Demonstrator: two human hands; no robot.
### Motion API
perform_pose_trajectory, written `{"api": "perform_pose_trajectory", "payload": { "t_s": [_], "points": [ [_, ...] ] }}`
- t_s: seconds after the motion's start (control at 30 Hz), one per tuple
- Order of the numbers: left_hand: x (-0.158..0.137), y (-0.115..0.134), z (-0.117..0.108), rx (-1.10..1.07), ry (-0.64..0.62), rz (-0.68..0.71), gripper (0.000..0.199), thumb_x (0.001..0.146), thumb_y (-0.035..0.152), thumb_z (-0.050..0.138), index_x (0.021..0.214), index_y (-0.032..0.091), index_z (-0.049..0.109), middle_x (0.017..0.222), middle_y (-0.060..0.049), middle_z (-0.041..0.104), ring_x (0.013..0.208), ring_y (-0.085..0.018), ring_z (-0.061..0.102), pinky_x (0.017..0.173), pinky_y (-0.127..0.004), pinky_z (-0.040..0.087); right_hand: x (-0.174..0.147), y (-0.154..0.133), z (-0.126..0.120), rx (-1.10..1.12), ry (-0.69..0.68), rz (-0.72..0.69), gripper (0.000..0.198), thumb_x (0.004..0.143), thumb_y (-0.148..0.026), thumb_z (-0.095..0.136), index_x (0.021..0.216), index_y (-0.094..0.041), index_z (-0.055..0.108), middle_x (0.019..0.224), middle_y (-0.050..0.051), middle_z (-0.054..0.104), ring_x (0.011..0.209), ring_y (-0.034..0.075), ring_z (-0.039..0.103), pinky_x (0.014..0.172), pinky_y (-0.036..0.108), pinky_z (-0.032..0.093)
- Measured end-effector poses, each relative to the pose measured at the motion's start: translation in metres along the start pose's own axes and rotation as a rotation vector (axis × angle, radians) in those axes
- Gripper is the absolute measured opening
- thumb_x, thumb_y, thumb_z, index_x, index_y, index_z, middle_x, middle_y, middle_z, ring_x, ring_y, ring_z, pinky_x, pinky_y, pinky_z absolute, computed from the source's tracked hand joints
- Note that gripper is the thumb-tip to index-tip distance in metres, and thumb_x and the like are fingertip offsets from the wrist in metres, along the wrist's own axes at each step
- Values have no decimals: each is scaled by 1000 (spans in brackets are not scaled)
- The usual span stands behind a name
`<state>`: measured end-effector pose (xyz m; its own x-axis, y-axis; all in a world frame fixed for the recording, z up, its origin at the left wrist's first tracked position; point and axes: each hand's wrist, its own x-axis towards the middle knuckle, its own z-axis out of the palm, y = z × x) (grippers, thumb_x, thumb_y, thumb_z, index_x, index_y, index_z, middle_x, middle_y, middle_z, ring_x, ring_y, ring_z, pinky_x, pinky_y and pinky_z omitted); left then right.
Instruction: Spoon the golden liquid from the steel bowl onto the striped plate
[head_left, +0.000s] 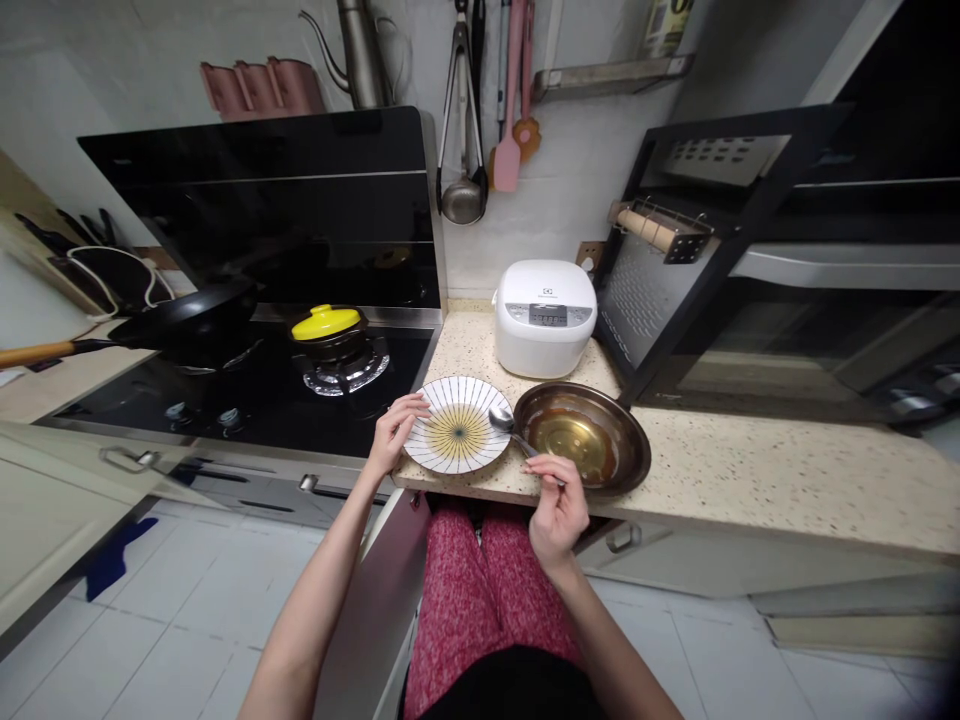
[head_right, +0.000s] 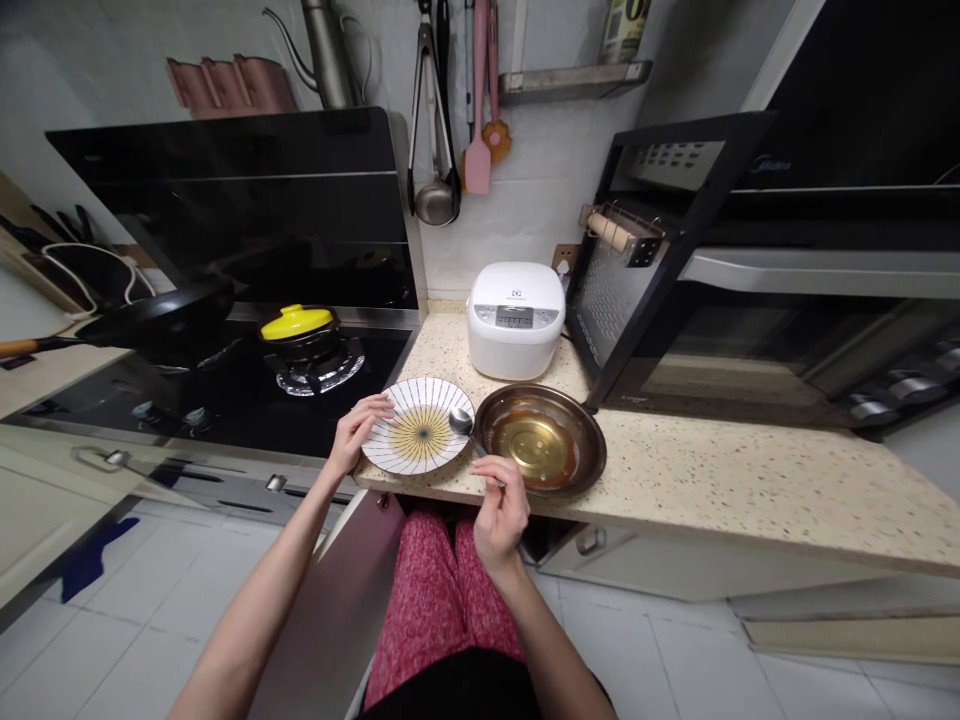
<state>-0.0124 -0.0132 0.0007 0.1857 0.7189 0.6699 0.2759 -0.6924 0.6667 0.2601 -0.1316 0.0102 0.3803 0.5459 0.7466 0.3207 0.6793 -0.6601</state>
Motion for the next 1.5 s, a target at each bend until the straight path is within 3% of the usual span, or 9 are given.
{"api": "perform_pose_trajectory", "payload": {
  "t_s": [0.23, 0.47, 1.07, 1.23, 1.5],
  "points": [
    [0, 0, 0, 1, -4, -2, 37, 103, 42, 52, 97, 20, 81, 112, -14, 78, 127, -33, 63, 111, -57, 47, -11, 2, 25, 25, -125, 74, 25, 107, -22, 45, 90, -22, 63, 88, 4, 69, 84, 18, 69, 77, 33, 57],
    [0, 2, 0, 7, -1, -11, 37, 103, 42, 52, 97, 20, 81, 111, -13, 78, 127, -33, 63, 111, -57, 47, -15, 7, 30, 40, -176, 125, 25, 107, -25, 45, 91, -23, 64, 85, 3, 69, 82, 18, 69, 76, 31, 56],
    [1, 2, 0, 2, -5, -5, 37, 103, 44, 53, 97, 21, 81, 111, -13, 78, 126, -34, 63, 111, -58, 47, -16, 5, 32, 50, -195, 173, 26, 108, -28, 45, 91, -23, 64, 86, 3, 70, 83, 18, 69, 78, 32, 56],
    [1, 2, 0, 1, -4, 3, 37, 103, 44, 53, 97, 20, 81, 110, -13, 78, 126, -33, 63, 112, -58, 46, -19, 9, 32, 79, -156, 196, 28, 108, -29, 45, 87, -23, 64, 88, 3, 70, 90, 19, 69, 85, 34, 56],
    [0, 1, 0, 13, -1, -17, 39, 103, 46, 52, 97, 20, 81, 111, -13, 78, 127, -34, 63, 112, -58, 47, -19, 11, 29, 103, -105, 186, 27, 108, -29, 44, 90, -23, 63, 90, 5, 70, 90, 19, 70, 82, 36, 58]
  ]
}}
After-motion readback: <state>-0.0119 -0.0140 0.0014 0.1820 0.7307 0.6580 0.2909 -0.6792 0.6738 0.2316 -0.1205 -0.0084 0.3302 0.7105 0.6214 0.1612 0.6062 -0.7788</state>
